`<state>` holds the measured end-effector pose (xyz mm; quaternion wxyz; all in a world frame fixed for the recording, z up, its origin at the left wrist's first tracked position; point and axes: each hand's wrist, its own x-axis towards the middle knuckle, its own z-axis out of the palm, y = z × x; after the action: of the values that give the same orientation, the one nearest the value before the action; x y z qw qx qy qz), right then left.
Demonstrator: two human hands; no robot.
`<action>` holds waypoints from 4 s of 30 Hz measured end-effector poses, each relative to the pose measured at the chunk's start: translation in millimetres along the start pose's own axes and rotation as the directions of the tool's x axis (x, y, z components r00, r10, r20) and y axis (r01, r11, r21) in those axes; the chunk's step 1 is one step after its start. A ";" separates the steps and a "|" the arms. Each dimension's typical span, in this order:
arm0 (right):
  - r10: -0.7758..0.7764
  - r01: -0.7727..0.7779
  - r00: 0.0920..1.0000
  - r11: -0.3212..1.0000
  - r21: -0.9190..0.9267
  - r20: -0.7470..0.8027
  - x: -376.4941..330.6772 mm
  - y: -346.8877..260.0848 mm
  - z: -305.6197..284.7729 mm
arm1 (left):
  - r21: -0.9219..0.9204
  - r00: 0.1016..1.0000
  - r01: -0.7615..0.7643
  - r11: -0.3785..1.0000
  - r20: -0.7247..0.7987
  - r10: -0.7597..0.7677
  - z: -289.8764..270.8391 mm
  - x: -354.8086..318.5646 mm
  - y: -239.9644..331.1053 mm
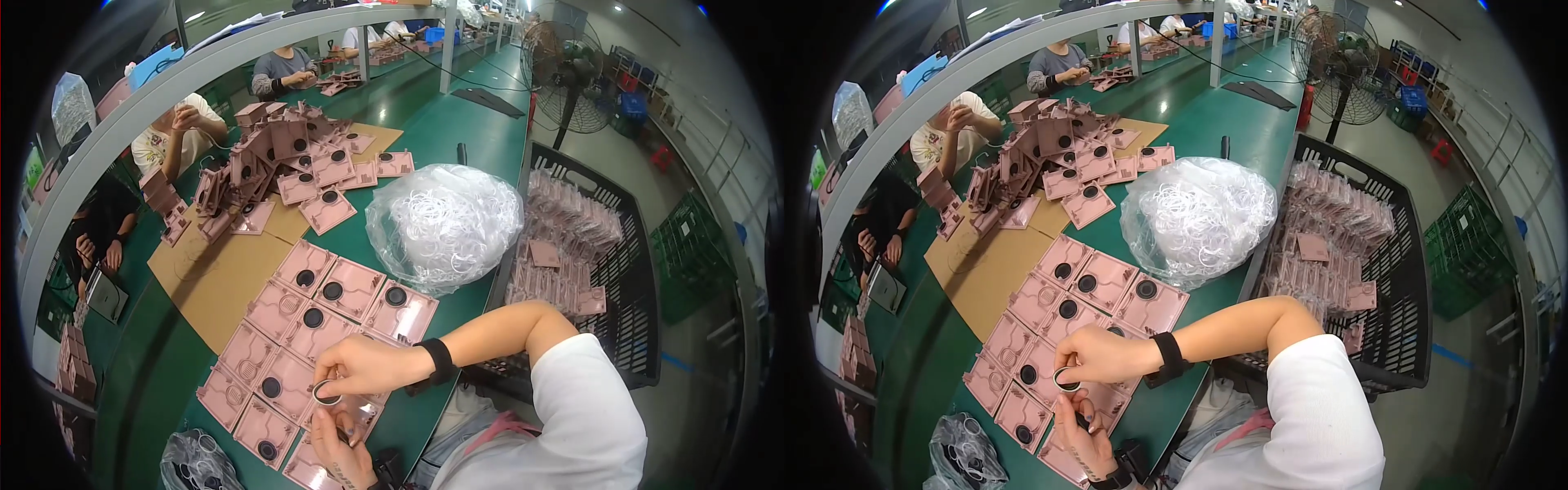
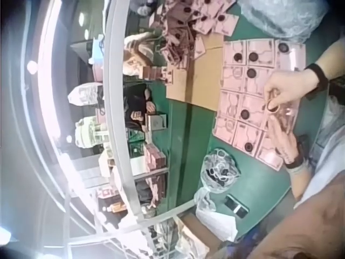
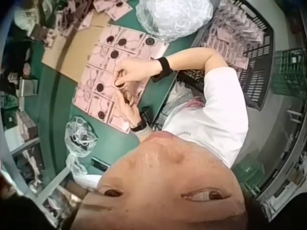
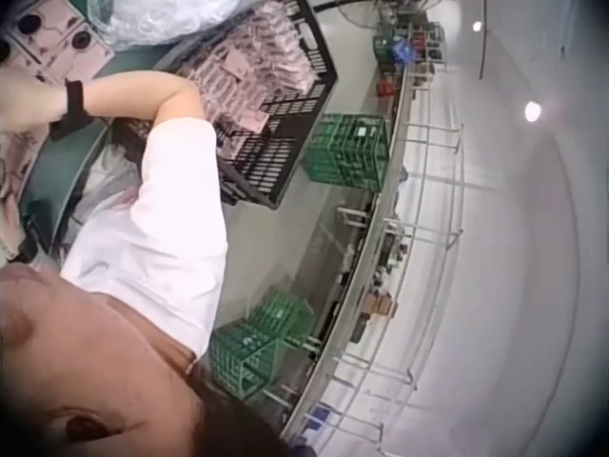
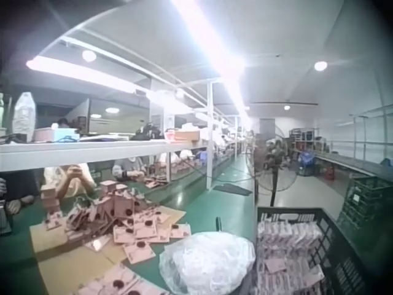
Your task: The person peels adhesive backings from small speaker components and presses them into circular recesses on pink plastic panels. After filling the panels, they stack them together and place the completed units into a large plastic crate.
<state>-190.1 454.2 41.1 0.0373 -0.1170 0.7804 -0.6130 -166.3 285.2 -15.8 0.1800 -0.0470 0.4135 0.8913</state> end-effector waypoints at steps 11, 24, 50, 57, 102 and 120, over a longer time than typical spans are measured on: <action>0.048 -0.049 0.998 0.999 0.024 0.038 1.2 -6.2 -6.5 | 0.177 0.977 -0.143 0.974 -0.130 0.167 9.4 -1.9 -3.1; 0.085 -0.091 0.995 0.986 0.143 0.049 8.4 10.8 -0.1 | 0.224 0.975 -0.147 0.963 -0.134 0.180 11.2 -1.0 -2.0; 0.015 -0.014 1.000 0.995 0.096 -0.010 4.8 12.2 -8.4 | 0.211 0.984 -0.144 0.967 -0.071 0.162 13.5 0.3 -6.5; -0.041 0.041 0.999 0.998 0.053 0.013 10.4 8.9 -7.3 | 0.207 0.976 -0.146 0.967 -0.130 0.175 12.5 1.4 -3.7; -0.271 0.289 0.957 0.897 -0.335 0.101 2.9 13.5 -0.1 | 0.436 0.969 -0.171 0.883 -0.086 0.231 1.5 -1.5 -4.5; -0.274 0.295 0.955 0.855 -0.426 0.111 0.7 16.2 3.4 | 0.623 0.938 -0.223 0.749 -0.071 0.339 4.3 -1.3 -9.3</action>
<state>-192.3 454.4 24.6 -0.0630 -0.2504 0.8712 -0.4176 -161.4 293.6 -19.4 0.0109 -0.0043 0.6937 0.7202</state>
